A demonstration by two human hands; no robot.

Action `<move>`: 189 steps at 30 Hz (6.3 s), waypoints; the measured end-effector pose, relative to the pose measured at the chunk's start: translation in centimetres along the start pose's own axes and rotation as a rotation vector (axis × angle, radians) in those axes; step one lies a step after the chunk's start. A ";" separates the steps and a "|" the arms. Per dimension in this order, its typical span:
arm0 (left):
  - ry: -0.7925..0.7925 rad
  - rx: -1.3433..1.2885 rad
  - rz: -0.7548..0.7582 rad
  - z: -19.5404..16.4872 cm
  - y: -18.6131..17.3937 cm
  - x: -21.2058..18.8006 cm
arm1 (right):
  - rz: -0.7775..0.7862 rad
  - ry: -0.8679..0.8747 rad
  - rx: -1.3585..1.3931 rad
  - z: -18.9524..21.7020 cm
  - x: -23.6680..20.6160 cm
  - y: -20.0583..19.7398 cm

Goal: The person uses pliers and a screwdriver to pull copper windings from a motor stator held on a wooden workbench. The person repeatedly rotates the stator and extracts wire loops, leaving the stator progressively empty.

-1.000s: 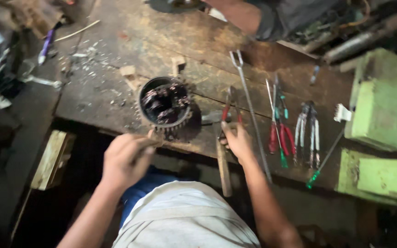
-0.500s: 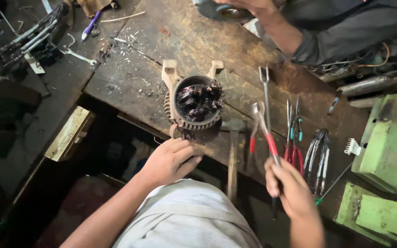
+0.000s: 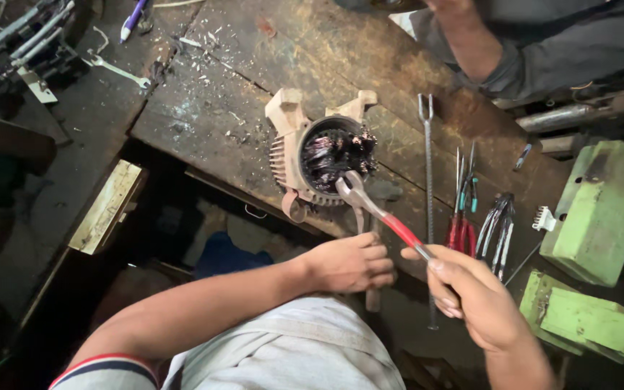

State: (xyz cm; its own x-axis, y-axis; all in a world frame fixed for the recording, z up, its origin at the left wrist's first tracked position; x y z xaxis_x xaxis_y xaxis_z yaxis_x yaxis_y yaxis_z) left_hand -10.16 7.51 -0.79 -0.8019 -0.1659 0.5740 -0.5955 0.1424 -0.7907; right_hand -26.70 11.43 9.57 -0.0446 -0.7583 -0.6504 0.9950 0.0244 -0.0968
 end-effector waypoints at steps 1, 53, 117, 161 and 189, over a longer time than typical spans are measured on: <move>0.008 -0.017 -0.009 -0.2 0.1 -0.1 | -0.011 0.028 -0.061 0.6 -0.2 0.1; 0.094 -0.052 -0.717 7.8 -0.6 -3.5 | -0.304 0.241 -0.191 -9.6 4.0 10.6; -0.857 -0.297 -0.171 12.8 -5.2 -4.9 | 0.628 0.249 0.484 -5.9 6.8 6.5; -0.982 -0.328 -0.207 10.8 -11.0 -2.1 | -0.755 -0.464 -0.885 -6.6 10.2 -3.6; -0.881 0.301 0.161 6.2 -4.8 1.5 | -0.822 -0.630 -0.770 -6.0 11.6 -9.7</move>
State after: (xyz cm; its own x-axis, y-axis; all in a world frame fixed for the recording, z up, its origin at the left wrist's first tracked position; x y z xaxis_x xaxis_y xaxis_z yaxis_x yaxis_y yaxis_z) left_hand -8.14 0.56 2.57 -0.4740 -0.8612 0.1834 -0.3445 -0.0103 -0.9387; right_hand -37.46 6.34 -1.58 -0.3566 -0.8997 0.2517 0.3790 -0.3856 -0.8413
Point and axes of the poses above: each hand's wrist, its own x-axis towards the middle knuckle, its own y-axis out of the palm, z = x × y, the point moved 4 cm from there along x, towards the middle knuckle, and after that the axes turned 4 degrees about -y, right-handed, at the moved point
